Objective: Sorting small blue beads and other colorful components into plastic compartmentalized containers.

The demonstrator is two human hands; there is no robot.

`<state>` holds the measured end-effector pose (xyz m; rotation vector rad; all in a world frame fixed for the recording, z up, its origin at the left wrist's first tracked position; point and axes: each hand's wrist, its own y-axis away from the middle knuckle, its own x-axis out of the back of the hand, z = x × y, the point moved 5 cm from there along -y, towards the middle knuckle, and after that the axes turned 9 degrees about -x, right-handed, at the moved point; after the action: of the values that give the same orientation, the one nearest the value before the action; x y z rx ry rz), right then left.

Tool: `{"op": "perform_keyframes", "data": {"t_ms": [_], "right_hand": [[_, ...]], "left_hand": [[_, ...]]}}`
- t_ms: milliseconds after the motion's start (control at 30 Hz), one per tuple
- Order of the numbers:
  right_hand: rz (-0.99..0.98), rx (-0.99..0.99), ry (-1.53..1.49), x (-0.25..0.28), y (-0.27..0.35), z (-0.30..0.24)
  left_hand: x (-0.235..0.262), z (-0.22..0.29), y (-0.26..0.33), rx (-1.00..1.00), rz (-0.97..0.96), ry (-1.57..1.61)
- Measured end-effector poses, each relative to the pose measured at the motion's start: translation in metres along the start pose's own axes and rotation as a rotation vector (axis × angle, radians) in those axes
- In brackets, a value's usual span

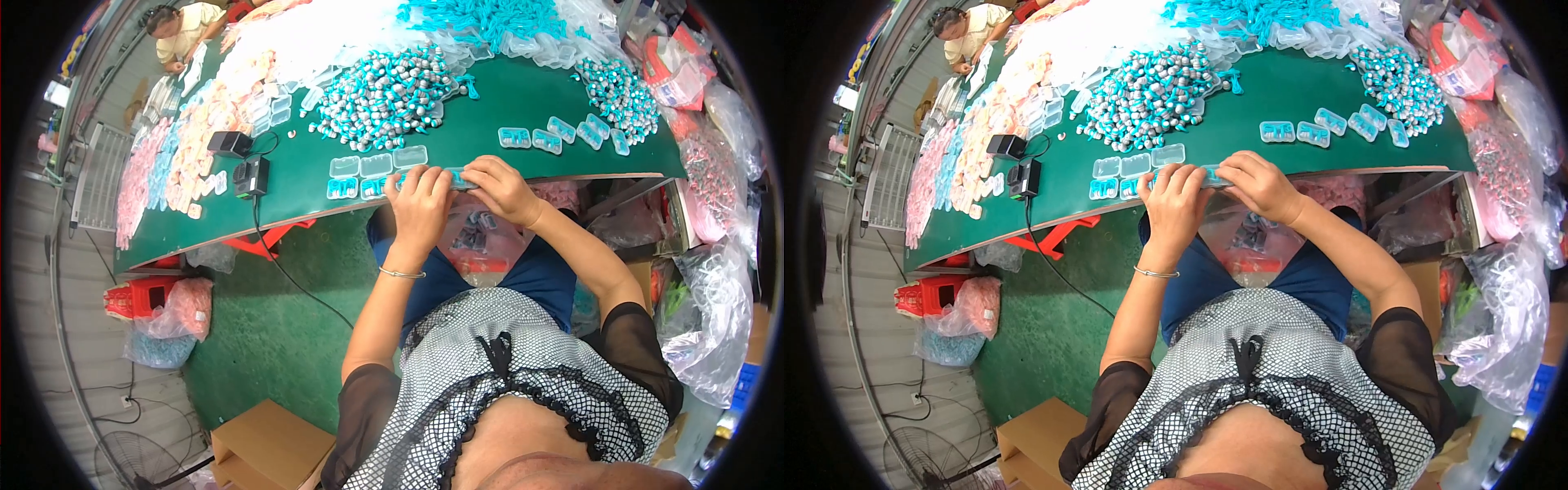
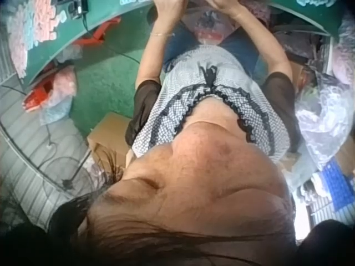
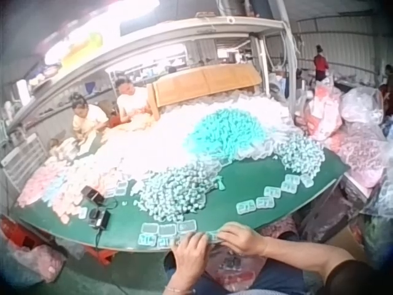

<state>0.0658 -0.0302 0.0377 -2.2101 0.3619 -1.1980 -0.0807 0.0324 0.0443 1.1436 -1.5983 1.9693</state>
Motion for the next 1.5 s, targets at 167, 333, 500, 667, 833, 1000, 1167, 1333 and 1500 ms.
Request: {"op": "perform_keyframes", "data": {"t_ms": [167,333,500,667,833,1000,1167,1333,1500], "right_hand": [[-0.010,-0.089,-0.111,0.006,0.001,0.008],[-0.052,-0.080,-0.051,0.013,-0.009,0.012],[0.021,0.023,0.191,0.032,-0.011,0.022],[-0.026,-0.034,0.283,0.026,-0.031,0.005],[-0.122,-0.191,0.332,-0.042,-0.066,-0.001],[-0.130,-0.266,0.400,-0.057,-0.071,0.005],[-0.192,-0.380,0.318,-0.053,-0.071,0.019],[-0.195,-0.342,0.174,-0.044,-0.069,0.011],[-0.009,-0.072,0.011,-0.033,-0.061,-0.005]], "left_hand": [[-0.003,0.000,-0.004,-0.053,0.031,0.112],[-0.005,-0.002,-0.009,-0.002,0.052,0.152],[0.018,-0.021,0.011,0.206,0.103,0.033],[0.033,-0.044,0.032,0.271,0.038,-0.083],[0.027,-0.046,0.035,0.269,0.015,-0.114],[0.027,-0.044,0.034,0.272,0.029,-0.072],[0.024,-0.041,0.034,0.243,0.048,-0.056],[0.022,-0.037,0.033,0.224,0.046,-0.067],[0.019,-0.035,0.031,0.217,0.063,-0.043]]}}
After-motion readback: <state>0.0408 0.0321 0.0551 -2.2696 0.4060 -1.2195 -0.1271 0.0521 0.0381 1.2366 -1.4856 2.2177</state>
